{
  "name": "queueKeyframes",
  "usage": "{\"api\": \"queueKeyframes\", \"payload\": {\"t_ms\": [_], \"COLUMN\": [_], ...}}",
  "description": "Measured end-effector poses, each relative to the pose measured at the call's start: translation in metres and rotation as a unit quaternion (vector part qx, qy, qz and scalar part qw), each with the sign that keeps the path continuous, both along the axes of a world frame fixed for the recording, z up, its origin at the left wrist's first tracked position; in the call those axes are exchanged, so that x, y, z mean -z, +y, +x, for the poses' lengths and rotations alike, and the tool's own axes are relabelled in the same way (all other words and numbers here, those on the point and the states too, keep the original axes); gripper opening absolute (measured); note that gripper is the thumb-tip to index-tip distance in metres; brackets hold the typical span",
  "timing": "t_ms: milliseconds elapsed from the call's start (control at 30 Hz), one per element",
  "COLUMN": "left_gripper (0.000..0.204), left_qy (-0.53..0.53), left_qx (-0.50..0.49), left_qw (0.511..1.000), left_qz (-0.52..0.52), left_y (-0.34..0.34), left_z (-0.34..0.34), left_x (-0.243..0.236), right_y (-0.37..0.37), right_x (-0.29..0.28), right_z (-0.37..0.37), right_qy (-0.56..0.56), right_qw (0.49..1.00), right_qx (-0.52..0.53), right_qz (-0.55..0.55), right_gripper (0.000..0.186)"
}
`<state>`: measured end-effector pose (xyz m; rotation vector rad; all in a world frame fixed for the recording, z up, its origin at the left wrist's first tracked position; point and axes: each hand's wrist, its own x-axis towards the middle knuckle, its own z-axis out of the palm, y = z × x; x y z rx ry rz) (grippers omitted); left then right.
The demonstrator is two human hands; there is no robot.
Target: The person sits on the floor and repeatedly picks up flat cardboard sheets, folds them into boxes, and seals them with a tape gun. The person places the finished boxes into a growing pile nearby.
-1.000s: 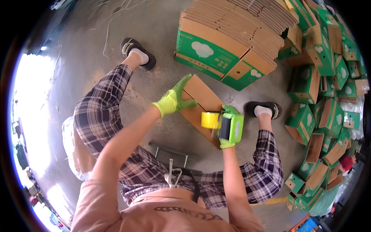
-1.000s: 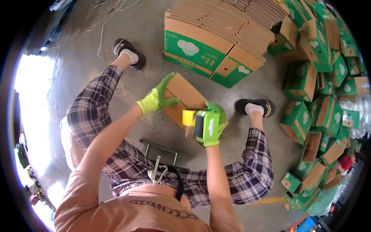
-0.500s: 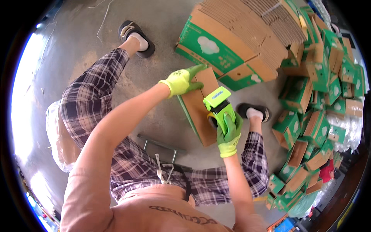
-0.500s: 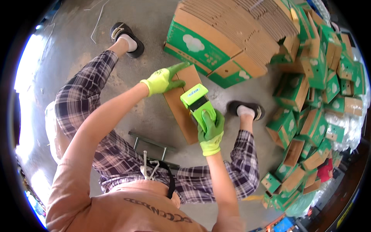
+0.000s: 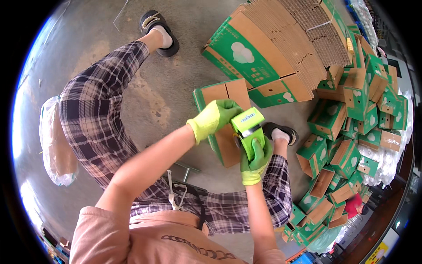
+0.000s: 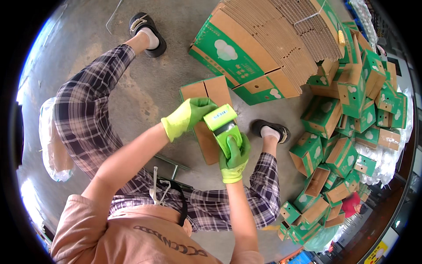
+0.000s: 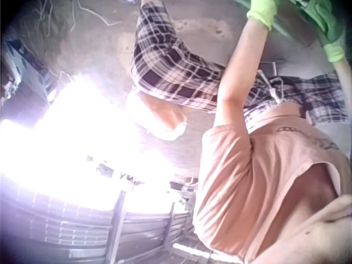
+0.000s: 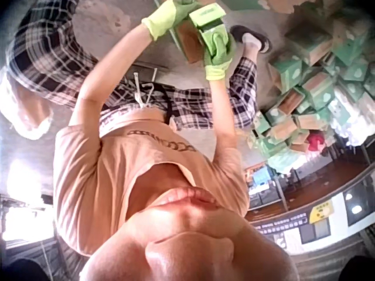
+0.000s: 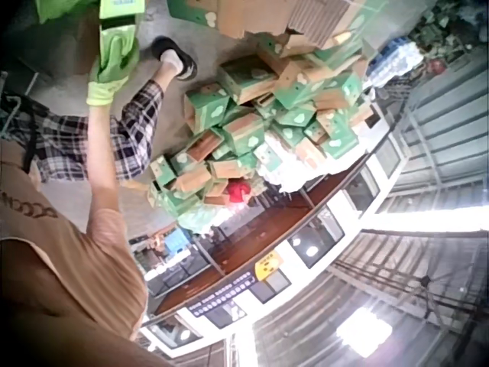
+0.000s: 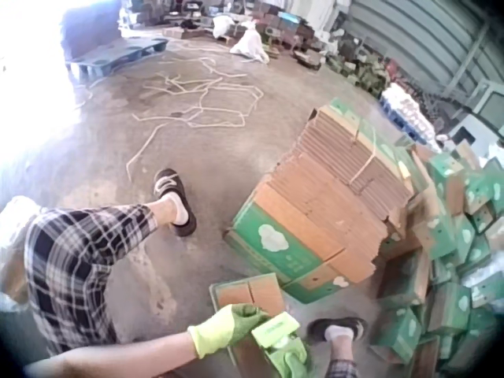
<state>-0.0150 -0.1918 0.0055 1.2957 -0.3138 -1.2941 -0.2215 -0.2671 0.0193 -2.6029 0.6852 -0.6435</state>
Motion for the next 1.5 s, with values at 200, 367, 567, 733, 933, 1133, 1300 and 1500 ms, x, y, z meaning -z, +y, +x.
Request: {"api": "queueKeyframes", "payload": {"t_ms": [200,367,567,733,933,1133,1300,1500], "left_gripper": [0.016,0.043,0.054,0.046,0.065,0.037,0.057,0.06], "left_qy": [-0.396,-0.605,-0.561,-0.425,-0.355,-0.344,-0.375,-0.604], "left_qx": [-0.044,0.381,0.376,0.229,0.159,-0.05,-0.275,0.112], "left_qw": [0.917,0.67,0.738,0.876,0.911,0.938,0.859,0.769], "left_qz": [0.017,0.199,0.003,-0.014,0.135,0.016,0.214,0.176], "left_y": [-0.033,-0.038,-0.042,-0.016,-0.018,0.049,0.128,0.112], "left_z": [0.101,0.148,0.117,0.099,0.08,0.065,-0.02,0.014], "left_x": [0.027,0.122,0.068,0.096,0.057,0.104,0.107,0.016], "right_y": [-0.007,0.001,-0.021,-0.004,0.039,-0.023,-0.107,-0.086], "right_x": [-0.054,-0.055,-0.049,-0.04,-0.016,0.076,-0.007,-0.025], "right_z": [0.053,0.08,0.07,0.018,-0.144,-0.058,0.0,0.241], "right_qy": [0.145,0.22,0.228,0.204,0.325,0.403,0.137,0.364], "right_qw": [0.989,0.974,0.973,0.974,0.944,0.906,0.984,0.927], "right_qx": [-0.023,-0.056,-0.039,-0.064,-0.001,0.099,0.112,-0.074], "right_qz": [0.007,0.002,0.0,0.079,0.052,0.085,-0.027,0.044], "right_gripper": [0.051,0.05,0.047,0.04,0.043,0.028,0.034,0.016]}}
